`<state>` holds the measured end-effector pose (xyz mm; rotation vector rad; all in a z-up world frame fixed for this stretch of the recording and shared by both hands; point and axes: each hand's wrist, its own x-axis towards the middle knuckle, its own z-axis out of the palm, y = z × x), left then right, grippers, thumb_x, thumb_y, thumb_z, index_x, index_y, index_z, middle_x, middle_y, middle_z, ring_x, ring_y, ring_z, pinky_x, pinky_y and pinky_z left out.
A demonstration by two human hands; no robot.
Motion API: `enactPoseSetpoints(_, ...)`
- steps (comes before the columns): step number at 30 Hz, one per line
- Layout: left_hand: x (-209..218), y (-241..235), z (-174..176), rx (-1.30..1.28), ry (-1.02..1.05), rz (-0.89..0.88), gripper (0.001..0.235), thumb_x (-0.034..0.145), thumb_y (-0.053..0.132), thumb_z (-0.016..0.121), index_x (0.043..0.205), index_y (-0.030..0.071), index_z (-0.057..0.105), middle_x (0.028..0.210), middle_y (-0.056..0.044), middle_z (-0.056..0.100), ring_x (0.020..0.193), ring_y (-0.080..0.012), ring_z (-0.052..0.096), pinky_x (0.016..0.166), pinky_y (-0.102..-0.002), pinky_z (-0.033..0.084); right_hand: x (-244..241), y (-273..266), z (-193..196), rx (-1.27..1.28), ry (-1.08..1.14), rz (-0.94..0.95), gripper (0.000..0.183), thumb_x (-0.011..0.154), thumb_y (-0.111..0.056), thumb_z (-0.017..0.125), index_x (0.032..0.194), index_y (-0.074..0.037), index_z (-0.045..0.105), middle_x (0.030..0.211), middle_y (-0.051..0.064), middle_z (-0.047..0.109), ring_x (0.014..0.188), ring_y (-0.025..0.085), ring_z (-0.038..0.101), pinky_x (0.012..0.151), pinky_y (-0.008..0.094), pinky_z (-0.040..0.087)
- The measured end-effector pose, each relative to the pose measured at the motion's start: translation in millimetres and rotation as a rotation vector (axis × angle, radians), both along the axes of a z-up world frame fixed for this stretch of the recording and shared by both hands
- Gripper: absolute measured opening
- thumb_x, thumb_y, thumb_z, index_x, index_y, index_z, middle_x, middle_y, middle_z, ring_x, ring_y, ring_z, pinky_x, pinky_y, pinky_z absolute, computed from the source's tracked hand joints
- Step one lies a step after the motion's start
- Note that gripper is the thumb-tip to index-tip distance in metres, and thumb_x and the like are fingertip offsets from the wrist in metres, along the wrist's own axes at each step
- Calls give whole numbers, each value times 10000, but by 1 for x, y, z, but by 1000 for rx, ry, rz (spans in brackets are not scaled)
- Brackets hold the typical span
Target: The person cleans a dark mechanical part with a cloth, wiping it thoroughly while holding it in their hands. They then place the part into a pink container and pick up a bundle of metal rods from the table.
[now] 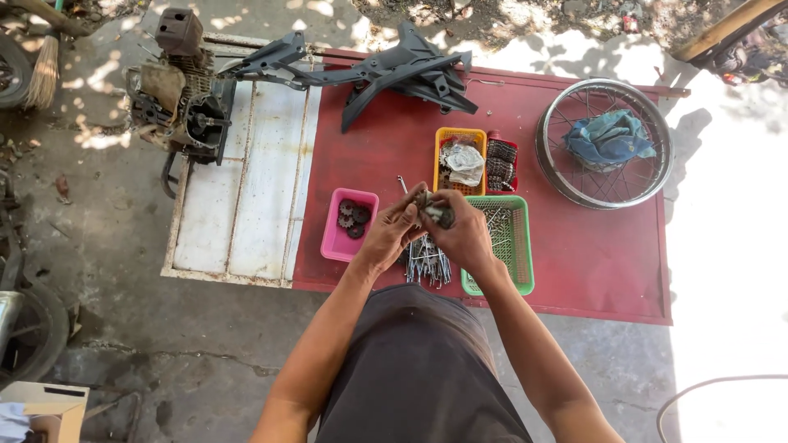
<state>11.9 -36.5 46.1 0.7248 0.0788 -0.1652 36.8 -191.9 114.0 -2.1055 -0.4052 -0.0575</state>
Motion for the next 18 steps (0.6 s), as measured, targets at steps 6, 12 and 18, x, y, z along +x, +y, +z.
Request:
enactPoseSetpoints(6, -2, 17, -25, -140, 79, -62, 426, 1091, 236, 534, 1463, 28, 542, 1186, -224, 696, 1078, -308, 706, 994, -513, 588, 0, 29, -17, 35, -226, -105, 334, 911, -308, 822, 1154, -91, 750, 1156, 150, 684, 1022, 377, 711, 871, 486, 586)
enactPoseSetpoints(12, 5, 43, 0, -182, 54, -123, 485, 1086, 187, 506, 1539, 30, 434, 1278, -277, 611, 1188, -392, 633, 1075, -576, 511, -18, 37, 17, -101, -151, 151, 498, 1046, -120, 483, 1537, -53, 440, 1550, 196, 474, 1328, 461, 460, 1105, 550, 409)
enactPoseSetpoints(18, -2, 35, 14, -83, -84, -97, 507, 1054, 112, 582, 1532, 9, 447, 1311, -262, 640, 1245, -358, 613, 1114, -554, 478, -10, 42, 4, 161, -242, -120, 313, 931, -207, 802, 1226, -128, 734, 1245, 83, 701, 1109, 340, 704, 916, 437, 563)
